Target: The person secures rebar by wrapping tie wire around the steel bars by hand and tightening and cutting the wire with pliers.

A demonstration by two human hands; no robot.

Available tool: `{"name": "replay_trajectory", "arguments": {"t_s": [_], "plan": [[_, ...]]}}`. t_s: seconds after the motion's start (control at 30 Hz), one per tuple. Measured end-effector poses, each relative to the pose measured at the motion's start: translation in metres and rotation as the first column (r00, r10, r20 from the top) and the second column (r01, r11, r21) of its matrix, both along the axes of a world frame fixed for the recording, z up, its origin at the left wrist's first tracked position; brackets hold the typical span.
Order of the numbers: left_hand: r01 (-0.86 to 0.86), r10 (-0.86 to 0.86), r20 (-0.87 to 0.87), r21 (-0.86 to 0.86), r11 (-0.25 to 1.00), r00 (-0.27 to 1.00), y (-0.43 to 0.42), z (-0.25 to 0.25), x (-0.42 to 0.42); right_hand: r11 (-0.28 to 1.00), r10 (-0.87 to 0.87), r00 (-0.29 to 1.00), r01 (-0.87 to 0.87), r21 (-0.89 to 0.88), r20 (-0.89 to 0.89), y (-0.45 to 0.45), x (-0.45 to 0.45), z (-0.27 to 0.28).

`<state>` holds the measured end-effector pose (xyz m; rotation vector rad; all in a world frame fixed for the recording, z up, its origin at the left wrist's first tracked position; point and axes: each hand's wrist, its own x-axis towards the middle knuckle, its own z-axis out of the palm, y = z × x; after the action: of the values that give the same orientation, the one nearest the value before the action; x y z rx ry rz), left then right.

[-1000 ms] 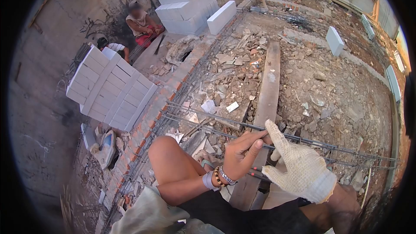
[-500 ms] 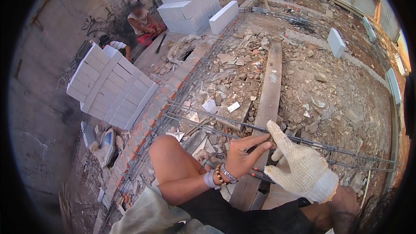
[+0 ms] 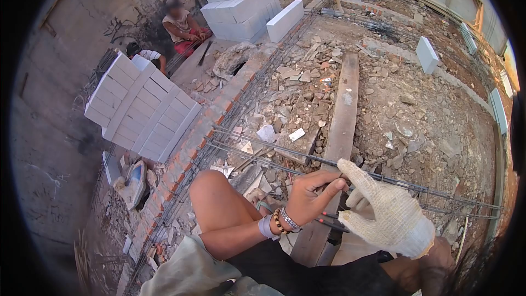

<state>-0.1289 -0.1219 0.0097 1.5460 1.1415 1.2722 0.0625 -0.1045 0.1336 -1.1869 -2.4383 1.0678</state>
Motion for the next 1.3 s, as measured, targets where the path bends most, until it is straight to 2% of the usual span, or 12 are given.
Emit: {"name": "replay_trajectory", "arguments": {"t_s": [0.13, 0.23, 0.33, 0.53, 0.63, 0.73, 0.83, 0.93, 1.03, 1.13, 1.23, 1.3], "plan": [[0.028, -0.022, -0.056, 0.104, 0.994, 0.998, 0.002, 0.003, 0.003, 1.0, 0.0, 1.0, 0.0, 0.01, 0.024, 0.001, 0.0, 0.002], [0.085, -0.081, -0.077, 0.06, 0.995, 0.994, 0.002, 0.006, 0.0, 0.999, -0.042, 0.999, 0.042, 0.022, -0.012, -0.002, 0.002, 0.0], [0.113, -0.112, -0.061, 0.012, 0.994, 0.992, 0.004, 0.003, -0.002, 0.986, 0.018, 0.999, -0.01, 0.169, -0.046, -0.001, 0.009, -0.013], [0.057, -0.068, -0.099, -0.111, 0.992, 0.993, 0.002, 0.005, 0.0, 0.981, 0.041, 0.991, -0.064, 0.184, 0.126, -0.001, 0.005, 0.009], [0.046, -0.001, 0.205, -0.219, 0.975, 0.979, 0.001, -0.005, 0.005, 0.96, 0.037, 0.978, -0.092, 0.266, 0.206, -0.002, 0.005, 0.007], [0.053, 0.016, 0.271, -0.248, 0.967, 0.963, -0.002, -0.013, 0.003, 0.985, 0.066, 0.987, -0.087, 0.147, 0.144, 0.0, 0.006, 0.003], [0.086, -0.029, 0.311, -0.171, 0.982, 0.95, -0.003, -0.014, 0.002, 0.999, 0.052, 0.998, -0.052, -0.014, 0.029, -0.002, 0.005, -0.003], [0.075, -0.007, 0.404, -0.151, 0.986, 0.915, -0.003, -0.004, 0.005, 0.998, 0.046, 0.999, -0.045, -0.036, 0.018, -0.002, 0.003, 0.0], [0.088, -0.083, 0.248, -0.007, 0.996, 0.965, -0.002, -0.001, 0.002, 0.995, 0.022, 0.997, -0.015, -0.096, 0.076, 0.001, 0.003, 0.004], [0.142, -0.15, 0.078, 0.103, 0.985, 0.986, -0.001, -0.004, -0.002, 0.95, 0.045, 0.999, -0.052, -0.307, -0.03, 0.002, 0.006, 0.001], [0.09, -0.076, -0.093, 0.155, 0.984, 0.993, 0.001, 0.0, -0.007, 0.971, 0.133, 0.99, -0.121, -0.204, 0.046, -0.003, 0.002, 0.009], [0.04, -0.027, -0.09, 0.154, 0.987, 0.996, 0.003, -0.003, -0.006, 0.992, 0.124, 0.991, -0.124, -0.011, 0.045, -0.007, 0.001, 0.007]]}}
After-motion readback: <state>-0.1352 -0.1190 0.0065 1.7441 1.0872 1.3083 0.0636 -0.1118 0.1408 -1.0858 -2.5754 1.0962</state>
